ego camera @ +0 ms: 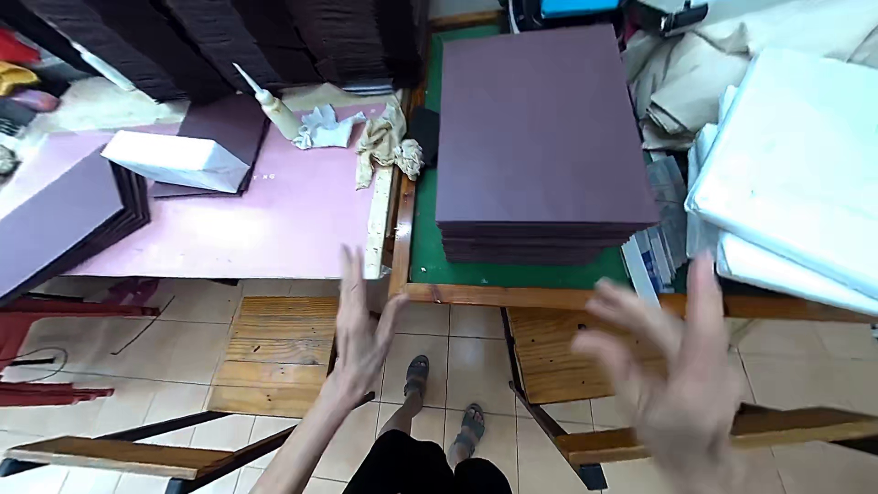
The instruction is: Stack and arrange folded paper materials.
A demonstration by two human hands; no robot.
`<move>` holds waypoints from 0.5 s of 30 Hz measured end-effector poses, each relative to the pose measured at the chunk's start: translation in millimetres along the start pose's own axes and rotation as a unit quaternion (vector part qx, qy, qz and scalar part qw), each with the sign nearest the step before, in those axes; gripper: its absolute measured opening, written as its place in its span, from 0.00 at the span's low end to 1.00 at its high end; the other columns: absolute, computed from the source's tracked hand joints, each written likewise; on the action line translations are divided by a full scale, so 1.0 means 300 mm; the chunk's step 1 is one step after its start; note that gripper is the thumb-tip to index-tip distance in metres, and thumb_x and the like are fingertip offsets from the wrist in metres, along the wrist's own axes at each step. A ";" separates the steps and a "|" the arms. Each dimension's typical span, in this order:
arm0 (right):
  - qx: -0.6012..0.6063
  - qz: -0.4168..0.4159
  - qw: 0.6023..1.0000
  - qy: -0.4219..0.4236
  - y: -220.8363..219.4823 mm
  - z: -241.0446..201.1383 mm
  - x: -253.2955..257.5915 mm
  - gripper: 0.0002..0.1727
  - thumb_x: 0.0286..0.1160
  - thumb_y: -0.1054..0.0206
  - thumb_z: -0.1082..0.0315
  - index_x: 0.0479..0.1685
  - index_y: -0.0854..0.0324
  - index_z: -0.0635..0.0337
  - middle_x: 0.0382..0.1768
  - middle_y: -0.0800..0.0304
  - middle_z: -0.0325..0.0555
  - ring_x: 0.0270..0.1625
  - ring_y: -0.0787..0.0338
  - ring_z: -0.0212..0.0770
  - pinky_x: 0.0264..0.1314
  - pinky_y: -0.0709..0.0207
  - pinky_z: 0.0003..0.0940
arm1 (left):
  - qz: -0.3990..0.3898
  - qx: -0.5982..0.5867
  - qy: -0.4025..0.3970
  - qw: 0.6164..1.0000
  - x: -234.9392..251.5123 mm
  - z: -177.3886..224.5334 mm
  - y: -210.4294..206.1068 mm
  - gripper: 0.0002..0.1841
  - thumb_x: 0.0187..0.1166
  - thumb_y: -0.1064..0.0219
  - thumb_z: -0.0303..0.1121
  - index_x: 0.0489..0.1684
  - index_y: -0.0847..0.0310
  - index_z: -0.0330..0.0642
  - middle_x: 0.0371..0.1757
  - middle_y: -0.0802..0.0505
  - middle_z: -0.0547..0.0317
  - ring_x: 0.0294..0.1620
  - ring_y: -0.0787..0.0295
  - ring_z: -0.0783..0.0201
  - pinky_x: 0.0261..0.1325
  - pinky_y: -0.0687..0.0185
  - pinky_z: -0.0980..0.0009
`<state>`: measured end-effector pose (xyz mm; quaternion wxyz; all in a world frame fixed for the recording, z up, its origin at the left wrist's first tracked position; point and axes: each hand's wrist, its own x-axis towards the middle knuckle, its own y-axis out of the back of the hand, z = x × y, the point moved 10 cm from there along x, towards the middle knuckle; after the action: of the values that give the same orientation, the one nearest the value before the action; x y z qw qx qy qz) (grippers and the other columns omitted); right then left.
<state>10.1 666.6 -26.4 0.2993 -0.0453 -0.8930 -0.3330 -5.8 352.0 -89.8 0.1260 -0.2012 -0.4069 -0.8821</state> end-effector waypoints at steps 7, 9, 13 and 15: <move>0.194 -0.074 0.953 0.221 -0.327 -0.579 0.154 0.56 0.74 0.53 0.20 0.96 0.68 0.43 0.46 0.06 0.45 0.41 0.05 0.32 0.39 0.13 0.27 | 0.243 0.136 -0.086 0.957 -0.030 0.072 0.545 0.41 0.85 0.61 0.68 0.97 0.69 0.65 0.98 0.67 0.61 0.97 0.79 0.58 0.96 0.79 0.47; 0.239 -0.075 0.938 0.239 -0.376 -0.657 0.213 0.56 0.72 0.51 0.19 0.95 0.69 0.36 0.46 0.07 0.40 0.39 0.06 0.30 0.38 0.14 0.26 | 0.266 0.182 -0.058 0.945 -0.056 -0.011 0.619 0.41 0.84 0.63 0.69 0.97 0.73 0.68 0.98 0.69 0.63 0.97 0.81 0.61 0.95 0.82 0.49; 0.276 -0.110 0.916 0.270 -0.552 -0.781 0.275 0.62 0.68 0.50 0.17 0.96 0.74 0.42 0.38 0.08 0.44 0.31 0.09 0.34 0.31 0.15 0.30 | 0.285 0.210 0.036 0.935 -0.167 -0.233 0.721 0.46 0.86 0.63 0.67 0.97 0.70 0.47 0.97 0.65 0.43 0.98 0.76 0.52 0.96 0.75 0.49; 0.320 -0.111 0.891 0.301 -0.641 -0.853 0.276 0.55 0.73 0.51 0.20 0.95 0.64 0.41 0.36 0.09 0.42 0.31 0.08 0.32 0.32 0.16 0.26 | 0.289 0.203 0.083 0.932 -0.214 -0.365 0.764 0.46 0.88 0.60 0.64 0.95 0.64 0.34 0.94 0.56 0.31 0.97 0.64 0.46 0.95 0.64 0.52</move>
<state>17.7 348.9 64.6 0.5134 0.2548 -0.8173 -0.0583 112.1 125.6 -30.7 0.4469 -0.2058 -0.4896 -0.7199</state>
